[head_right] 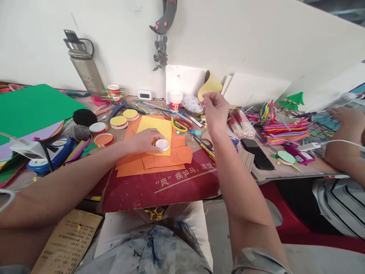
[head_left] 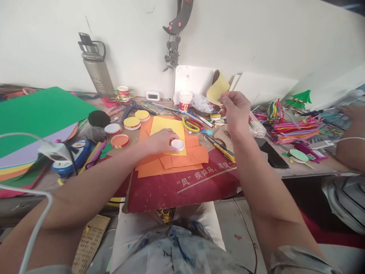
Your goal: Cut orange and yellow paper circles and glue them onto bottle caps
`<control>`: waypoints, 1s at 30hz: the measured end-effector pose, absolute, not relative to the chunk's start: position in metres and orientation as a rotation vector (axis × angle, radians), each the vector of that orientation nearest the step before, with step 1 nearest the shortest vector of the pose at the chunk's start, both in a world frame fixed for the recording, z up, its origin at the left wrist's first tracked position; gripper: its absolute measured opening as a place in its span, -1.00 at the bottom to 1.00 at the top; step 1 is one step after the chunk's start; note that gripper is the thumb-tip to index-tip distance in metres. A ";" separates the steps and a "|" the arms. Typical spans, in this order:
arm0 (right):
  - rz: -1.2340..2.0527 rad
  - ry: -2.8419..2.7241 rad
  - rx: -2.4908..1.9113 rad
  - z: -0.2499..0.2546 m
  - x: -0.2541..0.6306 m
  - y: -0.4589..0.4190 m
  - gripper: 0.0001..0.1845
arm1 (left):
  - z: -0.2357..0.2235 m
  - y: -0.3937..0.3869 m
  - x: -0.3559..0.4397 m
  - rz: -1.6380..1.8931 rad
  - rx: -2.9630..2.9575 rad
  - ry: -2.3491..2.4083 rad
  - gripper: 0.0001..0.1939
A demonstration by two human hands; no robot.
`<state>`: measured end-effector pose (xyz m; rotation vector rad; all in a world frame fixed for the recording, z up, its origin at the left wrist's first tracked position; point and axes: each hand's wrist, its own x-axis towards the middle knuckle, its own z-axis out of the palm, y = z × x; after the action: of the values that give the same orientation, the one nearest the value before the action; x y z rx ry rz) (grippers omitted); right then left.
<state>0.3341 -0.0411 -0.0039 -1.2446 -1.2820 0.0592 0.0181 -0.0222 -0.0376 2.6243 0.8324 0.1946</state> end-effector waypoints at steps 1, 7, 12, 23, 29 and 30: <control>0.033 -1.306 -1.262 0.002 0.337 -0.042 -0.82 | -0.038 -0.022 0.018 0.195 2.624 0.829 -0.55; -0.130 -1.524 -1.802 0.011 0.335 -0.044 -0.89 | -0.034 -0.025 0.018 0.150 2.650 0.831 -0.54; -0.006 -1.687 -2.005 -0.003 0.311 -0.046 -0.73 | -0.034 -0.025 0.018 0.138 2.654 0.849 -0.52; -0.210 -2.246 -2.391 -0.022 0.257 -0.039 -0.64 | -0.039 -0.025 0.019 0.176 2.666 0.832 -0.61; -0.364 -2.077 -2.566 -0.018 0.254 -0.034 -0.49 | -0.039 -0.027 0.019 0.177 2.637 0.843 -0.55; -0.361 -2.083 -2.532 -0.018 0.251 -0.032 -0.48 | -0.039 -0.028 0.019 0.185 2.633 0.840 -0.55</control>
<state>0.2510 -0.0319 -0.0181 -2.5319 -2.0832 -0.3605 0.0190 -0.0277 -0.0388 2.6326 0.8398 0.1850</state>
